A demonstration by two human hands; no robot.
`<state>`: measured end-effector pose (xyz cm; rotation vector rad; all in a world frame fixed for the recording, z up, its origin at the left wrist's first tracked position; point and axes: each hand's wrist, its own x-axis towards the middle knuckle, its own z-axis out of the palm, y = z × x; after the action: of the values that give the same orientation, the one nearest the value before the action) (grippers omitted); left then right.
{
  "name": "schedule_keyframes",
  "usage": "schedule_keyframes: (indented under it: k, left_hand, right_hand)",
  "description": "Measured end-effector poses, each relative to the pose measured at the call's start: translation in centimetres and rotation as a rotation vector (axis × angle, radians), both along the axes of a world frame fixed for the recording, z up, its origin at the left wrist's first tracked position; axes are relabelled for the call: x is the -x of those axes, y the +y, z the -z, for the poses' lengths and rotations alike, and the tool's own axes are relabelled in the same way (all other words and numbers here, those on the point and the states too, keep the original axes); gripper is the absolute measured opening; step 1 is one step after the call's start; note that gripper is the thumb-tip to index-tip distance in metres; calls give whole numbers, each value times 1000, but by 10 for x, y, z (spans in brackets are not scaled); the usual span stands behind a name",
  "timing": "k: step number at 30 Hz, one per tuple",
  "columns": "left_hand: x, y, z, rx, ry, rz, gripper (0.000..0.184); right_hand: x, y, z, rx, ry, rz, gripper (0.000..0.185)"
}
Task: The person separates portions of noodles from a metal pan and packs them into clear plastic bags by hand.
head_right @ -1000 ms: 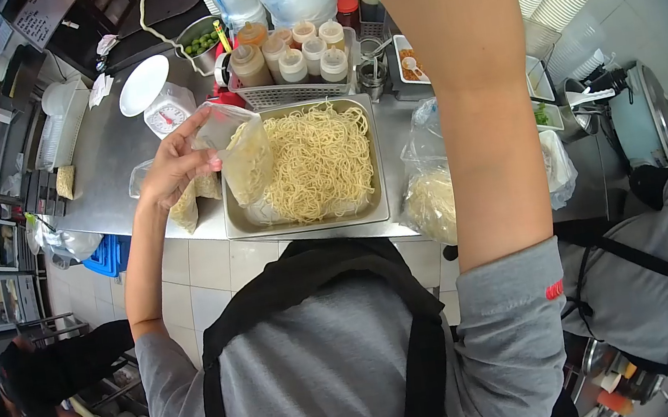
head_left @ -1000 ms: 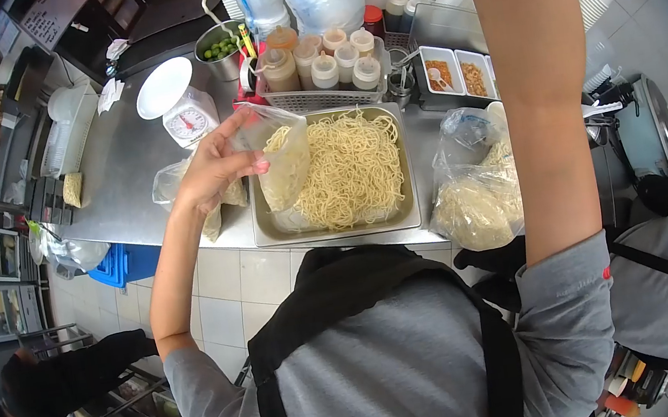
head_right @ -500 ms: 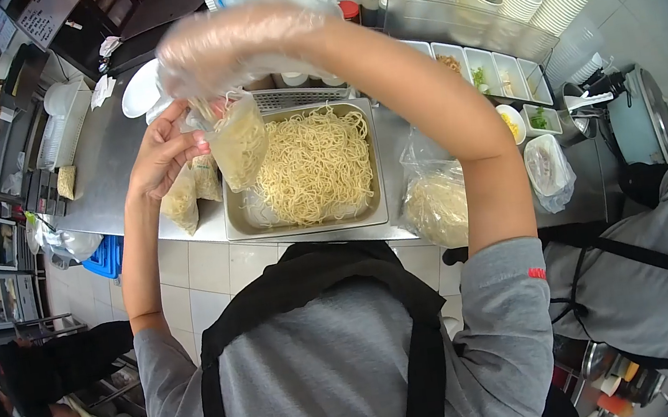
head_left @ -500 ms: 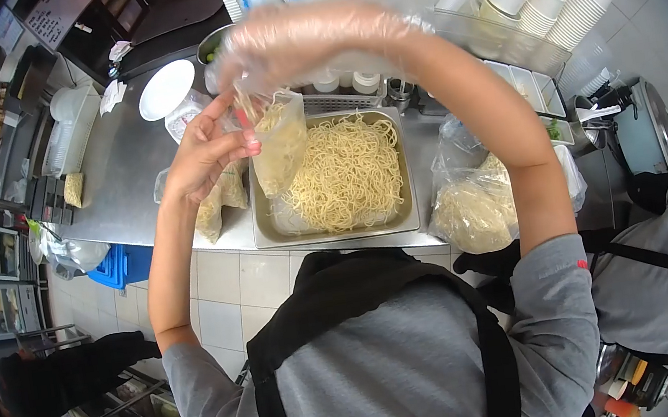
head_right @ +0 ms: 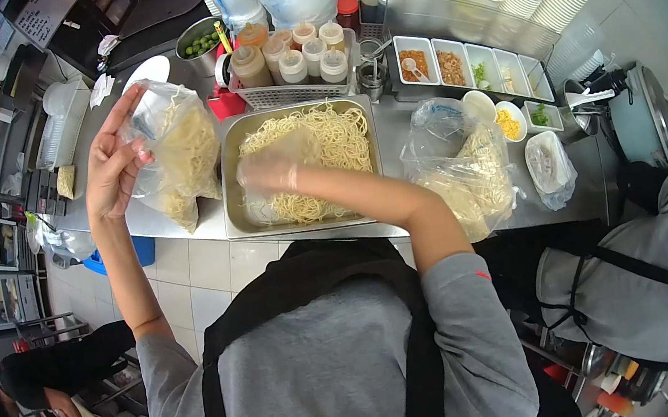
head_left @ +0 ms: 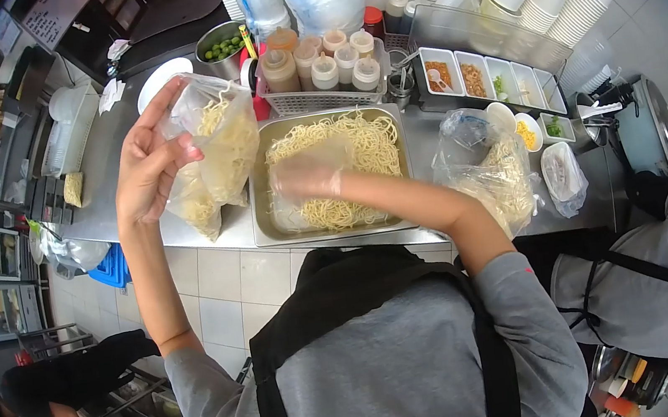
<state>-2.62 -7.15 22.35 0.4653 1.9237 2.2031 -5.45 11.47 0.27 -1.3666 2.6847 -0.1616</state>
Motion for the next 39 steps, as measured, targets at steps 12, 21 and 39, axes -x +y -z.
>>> schedule_keyframes:
  k: [12,21,39]
  left_hand:
    - [-5,-22,23,-15,-65,-26,70]
    - [0,-16,26,-21,-103,26,73]
    - [16,30,45,17,-210,178,75]
  right_hand:
    - [18,83,-112,395,-556,53,11]
    - [3,102,-224,993,-475,46,10]
    - [33,62,-308,1224,-380,-294,8]
